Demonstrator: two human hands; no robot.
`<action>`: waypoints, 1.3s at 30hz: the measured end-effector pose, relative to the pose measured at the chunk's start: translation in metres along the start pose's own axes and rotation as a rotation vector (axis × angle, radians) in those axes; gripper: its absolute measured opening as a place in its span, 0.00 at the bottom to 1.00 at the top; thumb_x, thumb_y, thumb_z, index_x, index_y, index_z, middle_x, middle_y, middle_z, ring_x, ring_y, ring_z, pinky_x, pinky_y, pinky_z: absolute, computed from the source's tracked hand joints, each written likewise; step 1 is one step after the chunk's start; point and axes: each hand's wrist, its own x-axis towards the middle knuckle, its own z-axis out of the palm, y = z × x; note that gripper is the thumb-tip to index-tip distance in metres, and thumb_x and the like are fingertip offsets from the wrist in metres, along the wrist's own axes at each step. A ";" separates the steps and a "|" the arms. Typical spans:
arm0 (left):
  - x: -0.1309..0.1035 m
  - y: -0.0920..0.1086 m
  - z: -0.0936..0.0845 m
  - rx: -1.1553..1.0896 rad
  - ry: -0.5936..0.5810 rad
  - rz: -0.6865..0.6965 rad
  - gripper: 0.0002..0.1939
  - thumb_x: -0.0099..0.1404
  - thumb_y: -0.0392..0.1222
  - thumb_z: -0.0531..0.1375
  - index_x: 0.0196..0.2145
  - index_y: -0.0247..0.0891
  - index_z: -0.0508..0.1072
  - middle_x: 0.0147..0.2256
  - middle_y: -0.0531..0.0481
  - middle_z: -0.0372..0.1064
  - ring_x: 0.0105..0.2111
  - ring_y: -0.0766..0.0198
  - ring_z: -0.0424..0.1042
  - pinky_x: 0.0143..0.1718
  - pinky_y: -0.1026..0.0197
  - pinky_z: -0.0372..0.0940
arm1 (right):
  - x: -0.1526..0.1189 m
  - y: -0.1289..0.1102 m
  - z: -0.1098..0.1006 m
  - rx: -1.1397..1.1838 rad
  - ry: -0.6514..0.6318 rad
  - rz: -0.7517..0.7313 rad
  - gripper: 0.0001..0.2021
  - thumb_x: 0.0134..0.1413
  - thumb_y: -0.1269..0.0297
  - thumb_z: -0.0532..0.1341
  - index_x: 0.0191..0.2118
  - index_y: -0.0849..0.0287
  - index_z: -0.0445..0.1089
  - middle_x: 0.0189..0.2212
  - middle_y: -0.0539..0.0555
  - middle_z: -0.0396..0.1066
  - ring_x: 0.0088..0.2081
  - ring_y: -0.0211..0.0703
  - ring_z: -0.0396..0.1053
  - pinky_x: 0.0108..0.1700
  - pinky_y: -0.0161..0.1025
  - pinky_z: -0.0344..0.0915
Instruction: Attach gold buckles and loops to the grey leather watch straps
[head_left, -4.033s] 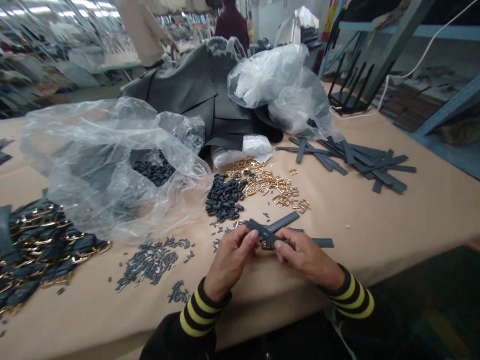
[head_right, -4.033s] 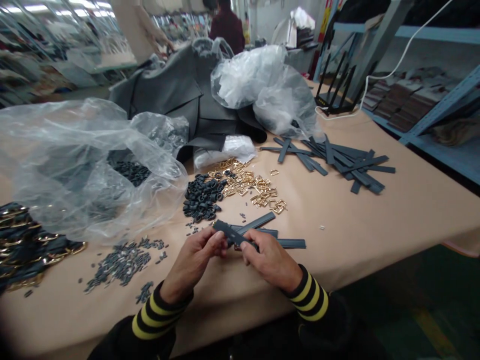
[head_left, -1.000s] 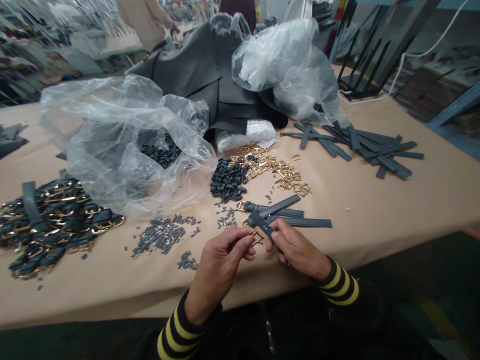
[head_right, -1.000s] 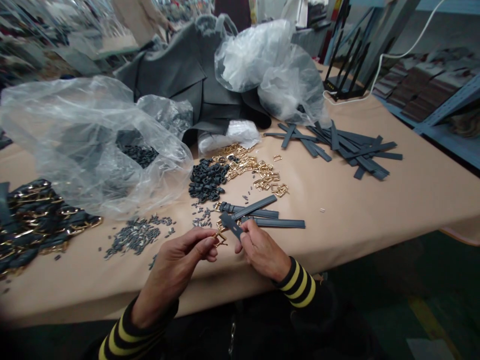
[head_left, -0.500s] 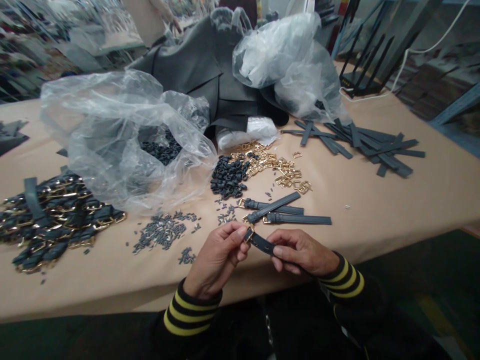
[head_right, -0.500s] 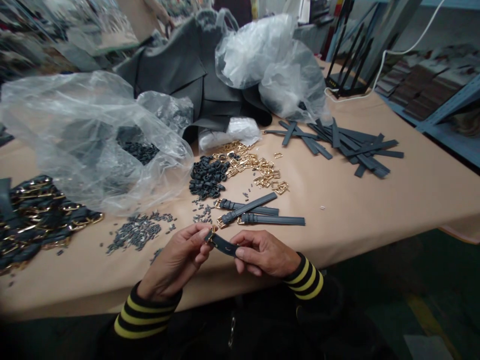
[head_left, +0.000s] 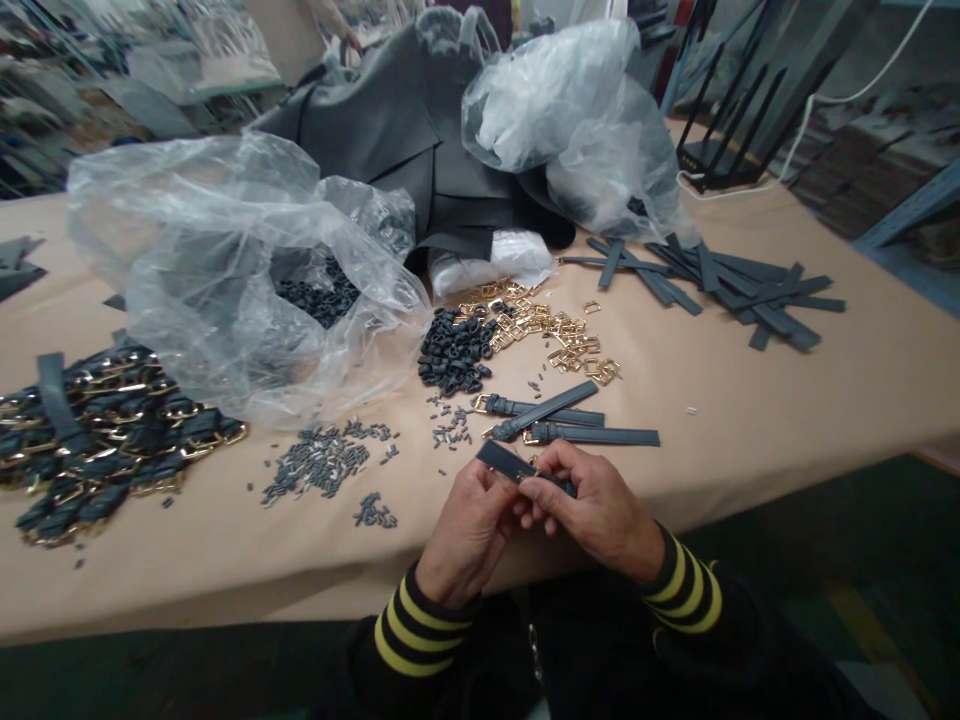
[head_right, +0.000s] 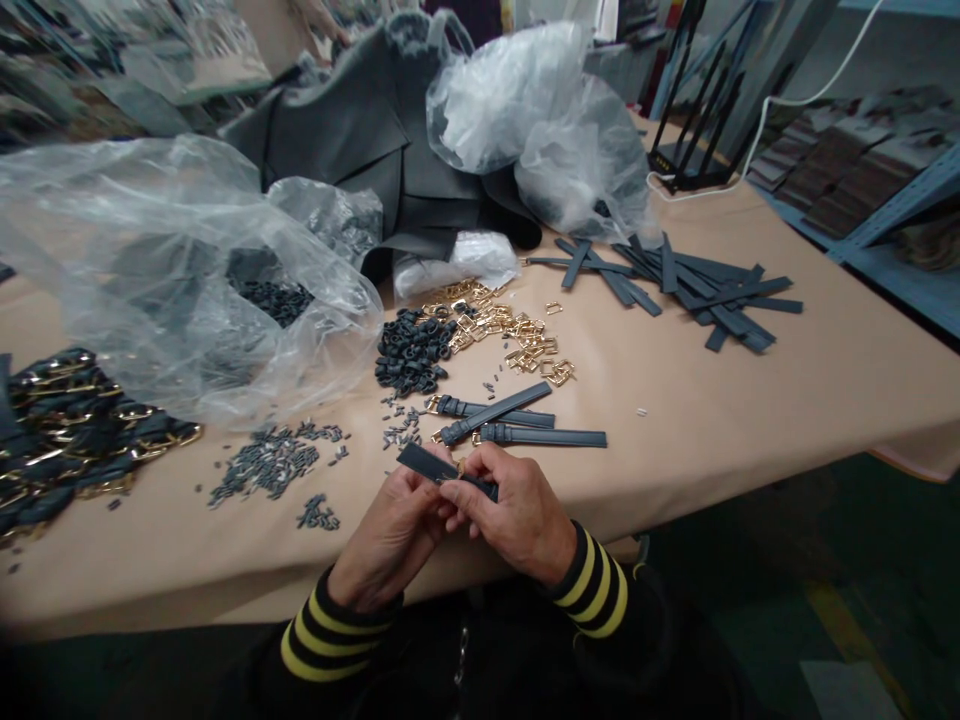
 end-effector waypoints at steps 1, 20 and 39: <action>0.000 -0.001 -0.001 0.064 0.020 0.041 0.10 0.54 0.41 0.62 0.27 0.36 0.63 0.20 0.57 0.61 0.20 0.72 0.61 0.22 0.68 0.58 | 0.001 0.000 0.000 -0.044 0.018 -0.011 0.09 0.54 0.60 0.56 0.29 0.59 0.60 0.21 0.50 0.69 0.22 0.35 0.67 0.24 0.32 0.63; -0.008 0.013 -0.007 0.772 0.231 0.312 0.07 0.58 0.41 0.58 0.25 0.36 0.67 0.23 0.54 0.64 0.26 0.66 0.63 0.29 0.66 0.57 | 0.010 0.011 -0.011 0.009 -0.134 -0.025 0.09 0.53 0.62 0.57 0.28 0.62 0.65 0.20 0.49 0.67 0.24 0.34 0.65 0.29 0.32 0.60; -0.014 0.005 -0.013 0.069 -0.012 -0.042 0.11 0.53 0.42 0.63 0.33 0.34 0.69 0.30 0.51 0.66 0.27 0.69 0.65 0.27 0.67 0.63 | 0.008 0.004 -0.009 -0.123 -0.078 -0.023 0.17 0.46 0.54 0.61 0.20 0.61 0.60 0.17 0.46 0.58 0.21 0.32 0.53 0.23 0.31 0.50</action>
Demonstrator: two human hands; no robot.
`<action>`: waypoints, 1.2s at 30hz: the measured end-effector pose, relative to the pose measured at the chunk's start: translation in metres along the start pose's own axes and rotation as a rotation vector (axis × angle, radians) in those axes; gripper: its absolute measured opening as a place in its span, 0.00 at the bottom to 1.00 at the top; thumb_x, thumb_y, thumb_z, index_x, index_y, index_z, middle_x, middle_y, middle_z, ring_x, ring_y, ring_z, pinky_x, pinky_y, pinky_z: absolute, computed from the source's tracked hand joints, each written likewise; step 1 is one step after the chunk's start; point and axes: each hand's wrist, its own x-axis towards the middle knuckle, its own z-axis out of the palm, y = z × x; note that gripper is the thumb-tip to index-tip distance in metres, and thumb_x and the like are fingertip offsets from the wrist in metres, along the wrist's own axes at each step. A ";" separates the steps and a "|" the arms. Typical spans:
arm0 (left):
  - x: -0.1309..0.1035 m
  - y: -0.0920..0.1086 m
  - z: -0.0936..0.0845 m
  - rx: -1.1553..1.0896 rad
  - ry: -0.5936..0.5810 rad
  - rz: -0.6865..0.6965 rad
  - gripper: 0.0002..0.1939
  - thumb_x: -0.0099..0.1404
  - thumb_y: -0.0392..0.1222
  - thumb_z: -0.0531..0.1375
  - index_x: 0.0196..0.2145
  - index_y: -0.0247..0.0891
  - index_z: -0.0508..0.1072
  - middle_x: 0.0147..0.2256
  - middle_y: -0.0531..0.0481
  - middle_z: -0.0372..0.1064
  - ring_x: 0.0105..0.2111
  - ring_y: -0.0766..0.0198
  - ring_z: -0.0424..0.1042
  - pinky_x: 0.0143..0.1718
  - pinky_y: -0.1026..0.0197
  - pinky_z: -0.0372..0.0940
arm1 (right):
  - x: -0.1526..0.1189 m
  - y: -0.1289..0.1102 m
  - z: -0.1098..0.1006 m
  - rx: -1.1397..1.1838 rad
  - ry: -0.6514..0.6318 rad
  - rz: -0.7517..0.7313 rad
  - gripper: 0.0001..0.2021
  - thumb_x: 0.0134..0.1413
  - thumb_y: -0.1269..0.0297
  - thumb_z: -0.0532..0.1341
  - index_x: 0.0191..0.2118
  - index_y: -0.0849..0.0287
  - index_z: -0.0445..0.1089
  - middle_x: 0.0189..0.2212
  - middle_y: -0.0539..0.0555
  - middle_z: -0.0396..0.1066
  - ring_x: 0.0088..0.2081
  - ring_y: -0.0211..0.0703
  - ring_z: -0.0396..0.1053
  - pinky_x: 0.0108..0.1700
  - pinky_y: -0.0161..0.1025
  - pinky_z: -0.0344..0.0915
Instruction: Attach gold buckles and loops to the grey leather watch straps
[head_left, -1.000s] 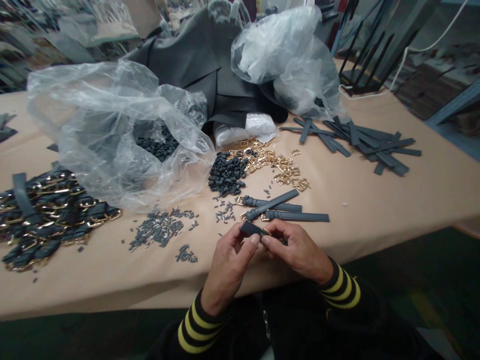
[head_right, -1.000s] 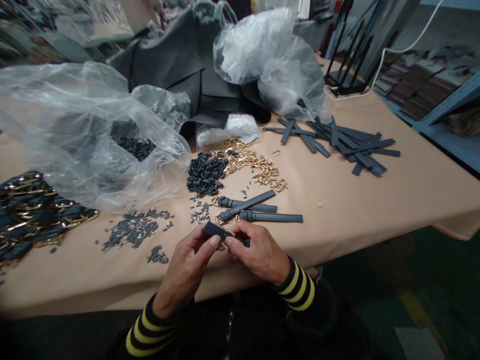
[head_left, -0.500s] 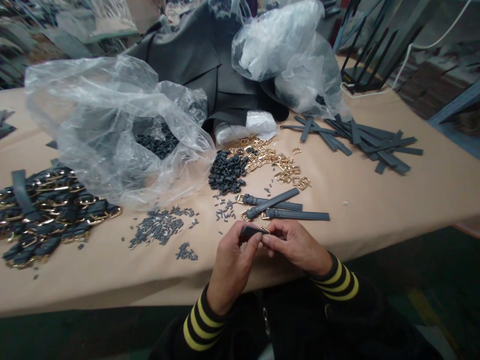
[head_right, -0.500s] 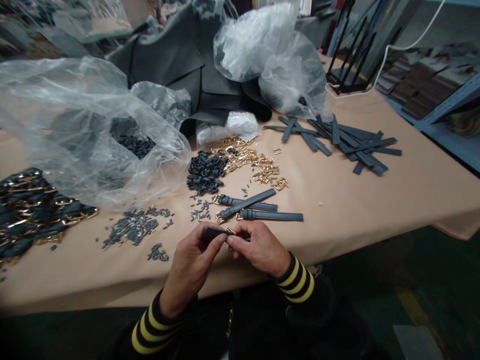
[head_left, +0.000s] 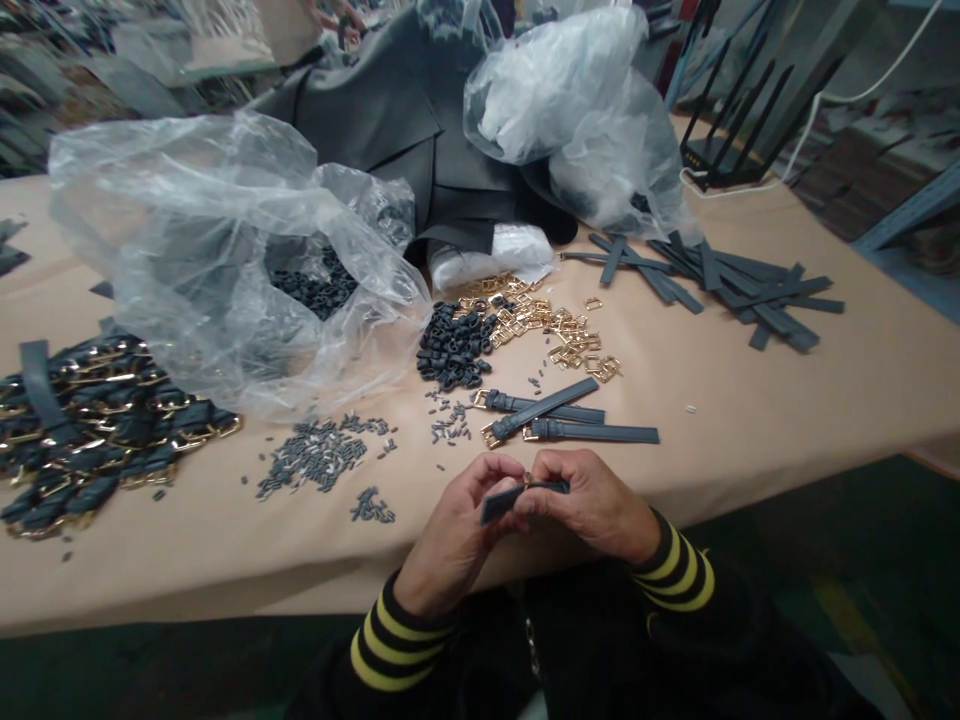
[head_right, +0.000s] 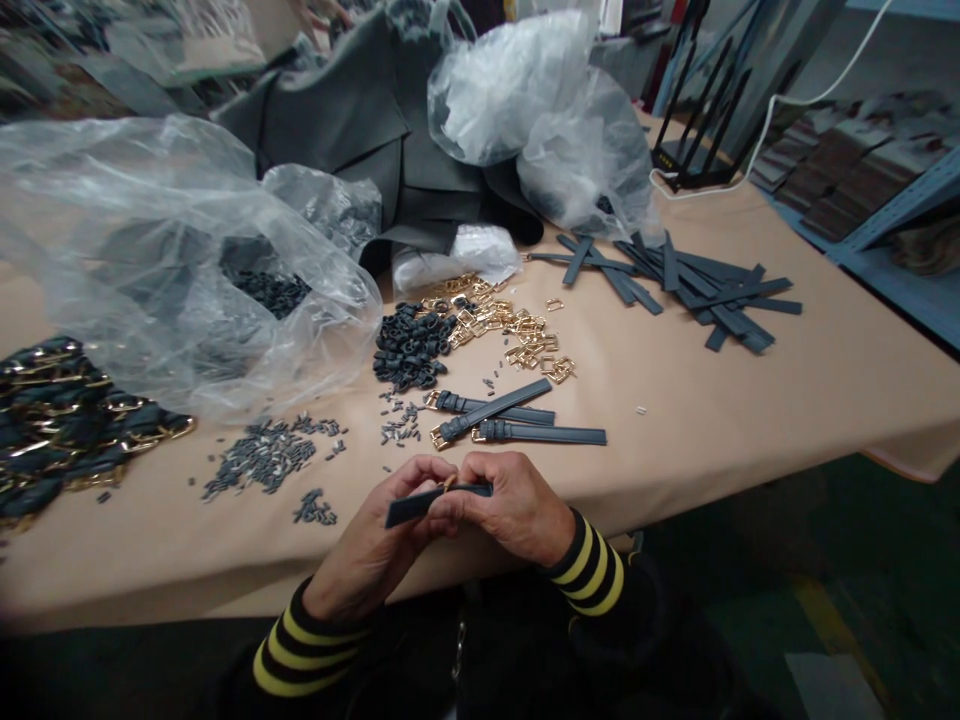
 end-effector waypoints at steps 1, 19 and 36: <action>0.000 0.000 -0.001 -0.003 -0.027 -0.040 0.12 0.53 0.42 0.63 0.34 0.35 0.68 0.31 0.50 0.66 0.27 0.70 0.65 0.27 0.67 0.63 | -0.001 -0.001 0.000 -0.005 -0.025 0.011 0.17 0.46 0.54 0.61 0.20 0.61 0.60 0.17 0.46 0.59 0.21 0.32 0.53 0.24 0.30 0.50; 0.009 -0.009 -0.018 0.365 0.004 0.161 0.08 0.61 0.43 0.55 0.29 0.35 0.63 0.27 0.53 0.61 0.24 0.71 0.61 0.27 0.67 0.58 | -0.001 -0.007 -0.009 -0.301 -0.223 0.050 0.18 0.43 0.49 0.62 0.27 0.62 0.65 0.21 0.47 0.62 0.25 0.34 0.59 0.26 0.30 0.53; 0.009 0.001 -0.026 0.500 -0.069 0.109 0.06 0.59 0.40 0.57 0.32 0.35 0.66 0.26 0.53 0.66 0.27 0.68 0.66 0.30 0.65 0.61 | 0.003 -0.008 -0.014 -0.426 -0.199 0.028 0.04 0.51 0.68 0.56 0.28 0.61 0.67 0.22 0.49 0.67 0.25 0.34 0.63 0.28 0.30 0.55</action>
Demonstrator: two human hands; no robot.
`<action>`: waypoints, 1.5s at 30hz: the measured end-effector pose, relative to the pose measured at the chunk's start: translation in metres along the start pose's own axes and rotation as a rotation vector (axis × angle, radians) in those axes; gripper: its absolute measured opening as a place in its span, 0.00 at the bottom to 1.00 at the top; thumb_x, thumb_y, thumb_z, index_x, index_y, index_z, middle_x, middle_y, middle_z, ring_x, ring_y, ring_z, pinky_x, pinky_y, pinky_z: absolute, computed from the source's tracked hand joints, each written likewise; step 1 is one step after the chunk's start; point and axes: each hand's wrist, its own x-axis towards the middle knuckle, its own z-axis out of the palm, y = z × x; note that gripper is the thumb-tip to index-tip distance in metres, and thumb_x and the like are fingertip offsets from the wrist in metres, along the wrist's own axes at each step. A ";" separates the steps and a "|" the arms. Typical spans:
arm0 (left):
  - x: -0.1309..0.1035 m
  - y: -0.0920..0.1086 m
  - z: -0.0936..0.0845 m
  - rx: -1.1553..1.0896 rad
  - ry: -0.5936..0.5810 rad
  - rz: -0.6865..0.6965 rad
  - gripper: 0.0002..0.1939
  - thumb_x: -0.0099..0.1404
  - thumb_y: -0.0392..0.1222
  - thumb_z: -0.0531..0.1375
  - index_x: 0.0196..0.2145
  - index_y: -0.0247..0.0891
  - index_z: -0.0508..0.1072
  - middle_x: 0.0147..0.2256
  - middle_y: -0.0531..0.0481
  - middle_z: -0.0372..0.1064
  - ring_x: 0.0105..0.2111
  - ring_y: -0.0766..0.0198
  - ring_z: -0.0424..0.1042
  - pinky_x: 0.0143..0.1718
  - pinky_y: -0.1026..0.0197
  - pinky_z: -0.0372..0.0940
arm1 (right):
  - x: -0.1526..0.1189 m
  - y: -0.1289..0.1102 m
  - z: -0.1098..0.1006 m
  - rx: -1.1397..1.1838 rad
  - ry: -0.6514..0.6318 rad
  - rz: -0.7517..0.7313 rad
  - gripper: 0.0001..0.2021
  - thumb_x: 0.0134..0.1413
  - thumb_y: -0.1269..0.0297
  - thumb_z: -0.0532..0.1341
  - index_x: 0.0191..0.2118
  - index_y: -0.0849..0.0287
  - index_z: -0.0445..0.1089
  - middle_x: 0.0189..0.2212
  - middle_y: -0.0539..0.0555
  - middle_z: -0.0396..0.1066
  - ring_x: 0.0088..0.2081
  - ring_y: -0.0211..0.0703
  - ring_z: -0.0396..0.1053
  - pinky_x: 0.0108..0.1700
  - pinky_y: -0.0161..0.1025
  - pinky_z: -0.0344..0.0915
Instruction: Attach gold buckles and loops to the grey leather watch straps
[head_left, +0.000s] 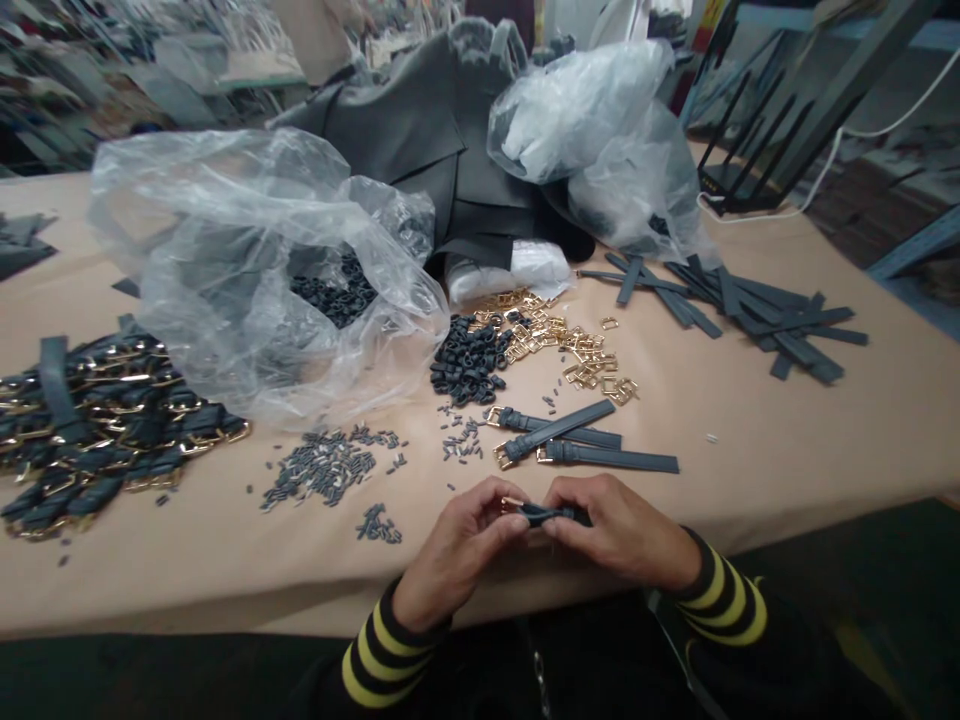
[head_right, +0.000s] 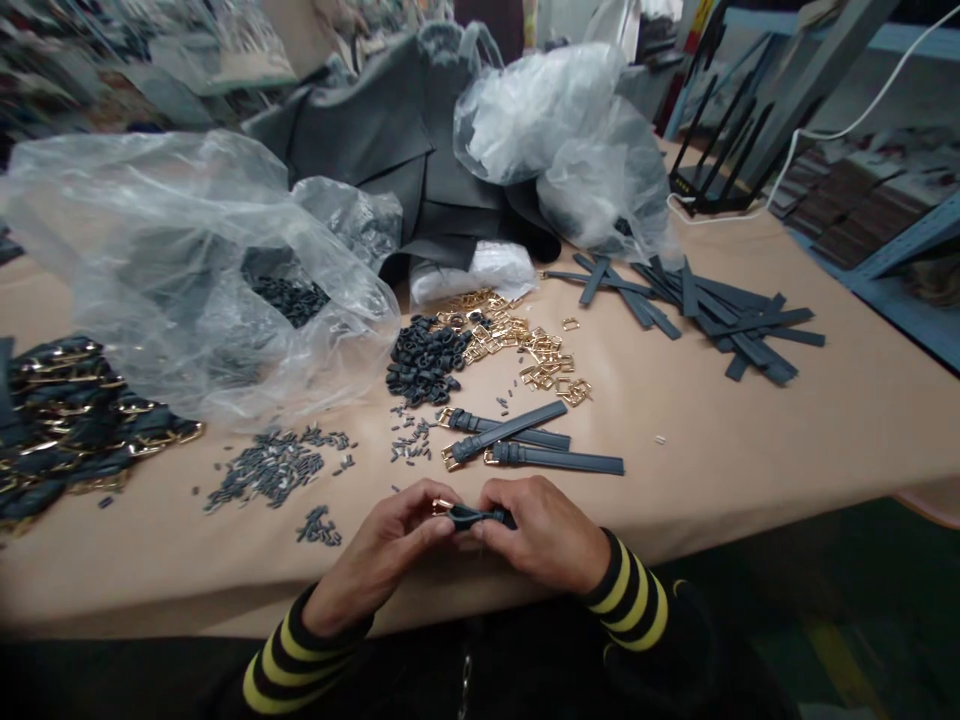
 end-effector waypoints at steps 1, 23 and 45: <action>0.001 0.001 -0.002 0.023 -0.025 -0.009 0.06 0.58 0.40 0.57 0.32 0.34 0.67 0.24 0.53 0.66 0.26 0.68 0.65 0.29 0.66 0.61 | 0.001 -0.002 0.000 -0.062 0.004 -0.008 0.04 0.50 0.68 0.57 0.28 0.60 0.67 0.22 0.49 0.67 0.25 0.35 0.63 0.28 0.30 0.54; 0.016 -0.010 -0.012 -0.058 0.235 0.006 0.10 0.60 0.45 0.54 0.29 0.35 0.62 0.17 0.55 0.67 0.16 0.70 0.65 0.20 0.67 0.61 | 0.148 0.016 -0.045 -0.295 0.247 -0.037 0.04 0.47 0.73 0.57 0.31 0.62 0.68 0.24 0.50 0.68 0.26 0.35 0.63 0.29 0.32 0.56; 0.003 -0.005 0.016 0.119 0.312 0.142 0.08 0.61 0.43 0.55 0.29 0.35 0.64 0.21 0.55 0.65 0.19 0.71 0.63 0.23 0.67 0.60 | 0.013 0.000 0.008 0.428 0.329 0.072 0.07 0.48 0.68 0.58 0.34 0.62 0.70 0.25 0.50 0.69 0.21 0.33 0.62 0.22 0.31 0.63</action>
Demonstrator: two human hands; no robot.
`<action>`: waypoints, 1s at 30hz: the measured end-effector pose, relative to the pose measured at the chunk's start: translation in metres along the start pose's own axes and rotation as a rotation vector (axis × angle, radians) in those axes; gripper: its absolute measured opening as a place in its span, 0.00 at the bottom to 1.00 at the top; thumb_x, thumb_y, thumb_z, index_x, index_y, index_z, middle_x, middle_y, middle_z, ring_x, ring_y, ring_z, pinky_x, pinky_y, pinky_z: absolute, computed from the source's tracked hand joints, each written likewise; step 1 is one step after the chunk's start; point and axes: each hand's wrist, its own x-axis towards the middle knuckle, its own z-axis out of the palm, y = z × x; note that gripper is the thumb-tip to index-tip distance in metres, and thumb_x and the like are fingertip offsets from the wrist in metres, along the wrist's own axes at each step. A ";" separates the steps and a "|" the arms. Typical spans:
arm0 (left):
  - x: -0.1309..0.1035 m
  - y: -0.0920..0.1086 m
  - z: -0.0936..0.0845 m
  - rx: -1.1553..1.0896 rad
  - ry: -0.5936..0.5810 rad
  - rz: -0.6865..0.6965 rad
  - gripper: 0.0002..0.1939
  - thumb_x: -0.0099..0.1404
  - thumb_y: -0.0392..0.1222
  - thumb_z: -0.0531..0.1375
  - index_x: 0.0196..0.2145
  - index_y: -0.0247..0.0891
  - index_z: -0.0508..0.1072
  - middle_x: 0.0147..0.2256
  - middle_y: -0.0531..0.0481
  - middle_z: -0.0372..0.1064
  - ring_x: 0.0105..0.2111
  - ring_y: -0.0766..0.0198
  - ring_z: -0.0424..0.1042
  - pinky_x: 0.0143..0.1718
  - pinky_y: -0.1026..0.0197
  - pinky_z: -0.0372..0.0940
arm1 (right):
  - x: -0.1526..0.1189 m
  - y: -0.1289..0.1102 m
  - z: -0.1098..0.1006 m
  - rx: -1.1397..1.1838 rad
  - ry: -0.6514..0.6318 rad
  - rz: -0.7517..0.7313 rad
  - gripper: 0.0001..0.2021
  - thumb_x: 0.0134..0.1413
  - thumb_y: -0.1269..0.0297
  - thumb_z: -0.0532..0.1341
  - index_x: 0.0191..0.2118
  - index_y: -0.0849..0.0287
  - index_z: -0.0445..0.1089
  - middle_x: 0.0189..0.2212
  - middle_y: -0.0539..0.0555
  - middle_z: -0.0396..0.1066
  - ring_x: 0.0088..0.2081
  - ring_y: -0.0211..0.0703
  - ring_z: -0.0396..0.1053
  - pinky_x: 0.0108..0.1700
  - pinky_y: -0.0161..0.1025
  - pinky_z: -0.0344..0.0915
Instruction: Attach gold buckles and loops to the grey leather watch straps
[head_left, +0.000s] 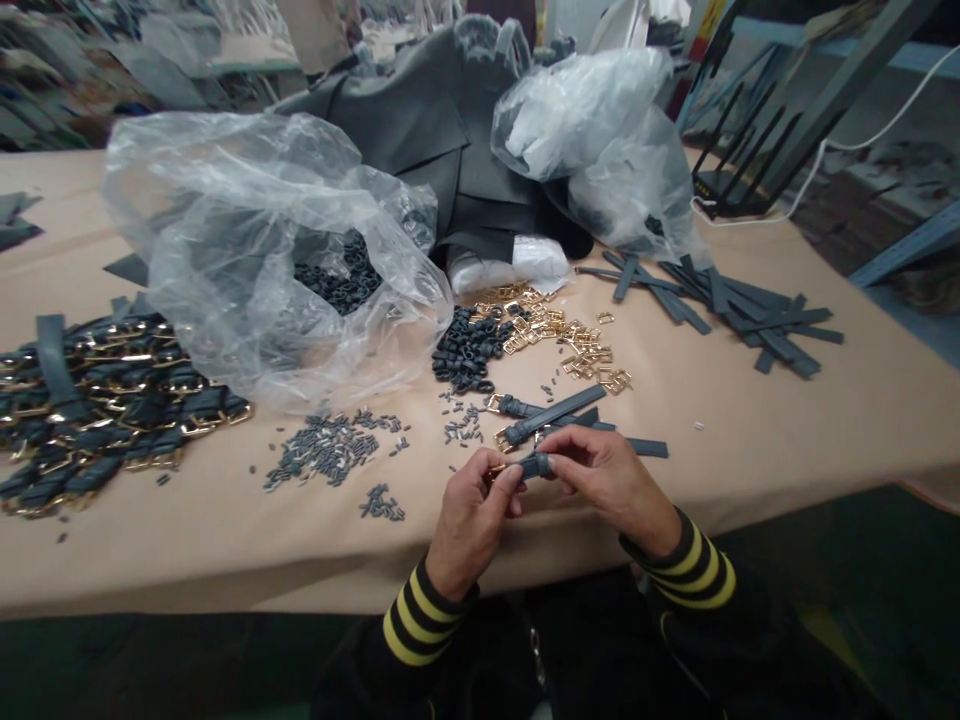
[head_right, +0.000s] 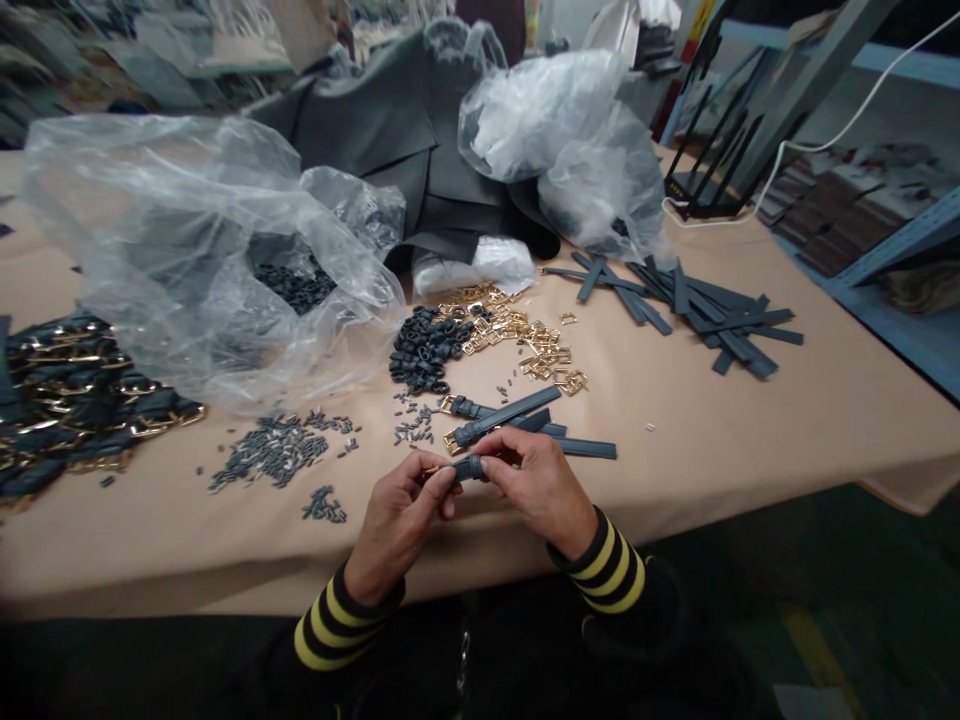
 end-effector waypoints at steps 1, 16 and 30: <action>-0.001 0.000 0.001 0.019 -0.002 0.005 0.08 0.61 0.43 0.54 0.29 0.36 0.64 0.22 0.55 0.64 0.19 0.71 0.63 0.23 0.67 0.59 | -0.002 -0.001 0.000 -0.014 0.002 -0.003 0.07 0.48 0.68 0.58 0.34 0.62 0.71 0.24 0.50 0.69 0.20 0.32 0.62 0.22 0.31 0.62; -0.007 0.002 0.006 0.073 0.019 0.037 0.08 0.61 0.44 0.54 0.28 0.37 0.63 0.20 0.56 0.63 0.19 0.70 0.62 0.23 0.66 0.58 | -0.017 -0.003 -0.003 -0.080 0.028 -0.135 0.10 0.49 0.68 0.59 0.39 0.60 0.73 0.36 0.56 0.72 0.38 0.43 0.69 0.41 0.41 0.66; -0.005 0.007 0.013 0.062 0.156 0.113 0.10 0.63 0.43 0.51 0.31 0.36 0.68 0.18 0.57 0.61 0.18 0.70 0.61 0.23 0.66 0.58 | -0.014 -0.002 0.005 0.034 0.043 -0.038 0.05 0.48 0.65 0.60 0.31 0.61 0.66 0.26 0.49 0.66 0.28 0.36 0.65 0.29 0.32 0.62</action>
